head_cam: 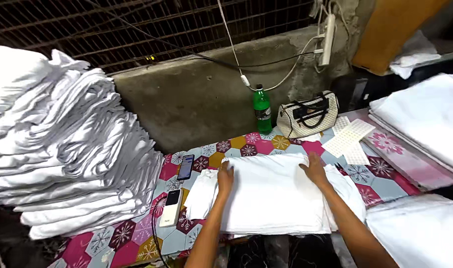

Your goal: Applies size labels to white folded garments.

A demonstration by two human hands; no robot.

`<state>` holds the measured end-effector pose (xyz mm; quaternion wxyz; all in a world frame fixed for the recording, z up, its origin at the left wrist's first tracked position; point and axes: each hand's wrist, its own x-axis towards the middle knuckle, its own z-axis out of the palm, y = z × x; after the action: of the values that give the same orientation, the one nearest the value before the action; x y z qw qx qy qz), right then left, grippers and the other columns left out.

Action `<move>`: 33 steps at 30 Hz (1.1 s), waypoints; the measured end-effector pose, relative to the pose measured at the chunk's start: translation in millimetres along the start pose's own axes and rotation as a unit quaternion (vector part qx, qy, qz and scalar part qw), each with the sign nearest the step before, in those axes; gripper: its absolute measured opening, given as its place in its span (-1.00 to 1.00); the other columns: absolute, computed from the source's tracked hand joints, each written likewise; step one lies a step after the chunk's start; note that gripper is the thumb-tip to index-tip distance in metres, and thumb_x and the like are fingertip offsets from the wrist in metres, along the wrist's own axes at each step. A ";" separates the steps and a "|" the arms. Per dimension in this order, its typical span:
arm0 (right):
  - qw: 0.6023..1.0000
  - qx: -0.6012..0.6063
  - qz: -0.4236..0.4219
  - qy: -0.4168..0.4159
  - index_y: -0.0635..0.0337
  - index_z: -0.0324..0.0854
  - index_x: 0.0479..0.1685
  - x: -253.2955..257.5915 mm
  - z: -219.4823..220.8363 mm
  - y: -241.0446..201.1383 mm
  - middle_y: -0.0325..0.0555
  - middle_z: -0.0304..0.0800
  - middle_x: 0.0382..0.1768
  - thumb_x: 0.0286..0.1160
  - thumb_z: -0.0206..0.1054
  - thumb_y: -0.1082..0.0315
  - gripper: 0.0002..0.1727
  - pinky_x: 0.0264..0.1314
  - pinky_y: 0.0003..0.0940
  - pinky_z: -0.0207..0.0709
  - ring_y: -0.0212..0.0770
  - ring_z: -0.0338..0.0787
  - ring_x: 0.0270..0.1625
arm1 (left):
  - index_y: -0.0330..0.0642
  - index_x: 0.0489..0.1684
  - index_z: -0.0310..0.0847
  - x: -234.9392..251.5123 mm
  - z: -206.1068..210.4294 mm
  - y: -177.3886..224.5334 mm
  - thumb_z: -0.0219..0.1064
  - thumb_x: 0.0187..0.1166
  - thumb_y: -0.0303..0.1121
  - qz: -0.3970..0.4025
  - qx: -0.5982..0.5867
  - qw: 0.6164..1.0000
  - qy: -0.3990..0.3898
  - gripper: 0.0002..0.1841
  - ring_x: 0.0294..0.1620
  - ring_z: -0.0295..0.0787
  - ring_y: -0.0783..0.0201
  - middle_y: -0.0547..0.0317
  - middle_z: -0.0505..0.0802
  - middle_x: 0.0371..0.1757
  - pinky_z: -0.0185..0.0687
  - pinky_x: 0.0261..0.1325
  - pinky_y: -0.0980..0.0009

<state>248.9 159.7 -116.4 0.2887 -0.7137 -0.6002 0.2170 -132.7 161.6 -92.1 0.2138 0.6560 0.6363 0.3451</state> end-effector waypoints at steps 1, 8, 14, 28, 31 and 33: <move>0.998 0.059 0.027 -0.022 0.57 -0.08 0.81 12.6 0.6 1.7 0.57 0.03 0.77 0.53 0.46 0.20 0.01 0.86 0.18 0.00 0.39 0.11 0.83 | -0.61 0.52 0.42 20.7 0.7 -26.5 0.37 0.64 -0.24 -0.054 0.017 0.998 0.012 -0.37 0.72 0.26 -0.45 -0.63 0.41 0.63 0.13 0.77 -0.19; 0.966 0.244 0.080 -0.025 0.36 -0.05 0.86 35.4 15.5 17.9 0.42 0.28 0.70 0.53 0.47 0.30 -0.04 0.79 0.08 0.21 0.20 0.35 0.74 | -0.48 0.57 0.37 52.7 0.3 -67.7 -0.04 0.90 -0.16 -0.190 -0.328 0.925 -0.028 -0.46 0.41 0.67 0.03 -0.30 0.69 0.42 0.55 0.50 0.10; 0.925 0.336 0.145 -0.098 0.30 0.29 0.68 24.7 1.8 1.3 0.25 0.61 0.44 0.58 0.44 0.19 -0.27 0.48 -0.03 0.58 0.00 0.69 0.42 | -0.36 0.55 0.45 57.8 -9.4 -62.4 0.24 0.76 -0.12 -0.213 -0.308 0.920 -0.118 -0.45 0.37 0.70 0.04 -0.23 0.74 0.36 0.57 0.47 0.06; 0.896 0.298 -0.293 0.147 0.42 0.63 0.15 -67.5 -163.9 -125.7 -0.30 0.82 0.08 0.02 0.61 0.41 -0.42 0.33 -0.56 0.64 -0.59 0.75 0.14 | -0.26 0.09 0.69 4.1 -193.5 76.4 0.59 0.15 -0.58 0.158 -0.300 0.934 0.111 -0.55 -0.05 0.81 0.45 0.24 0.87 -0.04 0.79 0.09 0.36; 0.894 0.208 -0.379 0.115 0.06 0.77 -0.07 -93.0 -155.9 -100.6 -0.39 0.88 0.08 0.42 0.49 0.13 -0.75 0.48 -0.43 0.61 -0.51 0.76 0.28 | -0.37 -0.12 0.75 -36.8 -184.5 42.0 0.63 0.15 -0.49 0.227 -0.245 0.937 0.105 -0.67 0.24 0.81 0.25 0.04 0.90 0.07 0.69 0.42 0.21; 0.902 0.169 -0.386 0.097 0.04 0.77 -0.18 -111.0 -124.2 -67.8 -0.28 0.91 0.01 0.57 0.31 0.14 -0.79 0.55 -0.32 0.56 -0.37 0.77 0.32 | -0.45 -0.26 0.73 -72.1 -150.3 4.7 0.48 0.27 -0.55 0.224 -0.220 0.946 0.077 -0.84 0.36 0.77 0.08 -0.10 0.89 0.07 0.57 0.57 0.12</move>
<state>260.2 39.6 17.0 0.5228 -0.3840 -0.7521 0.1165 -234.9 66.5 -1.0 0.2203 0.6899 0.3953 0.5650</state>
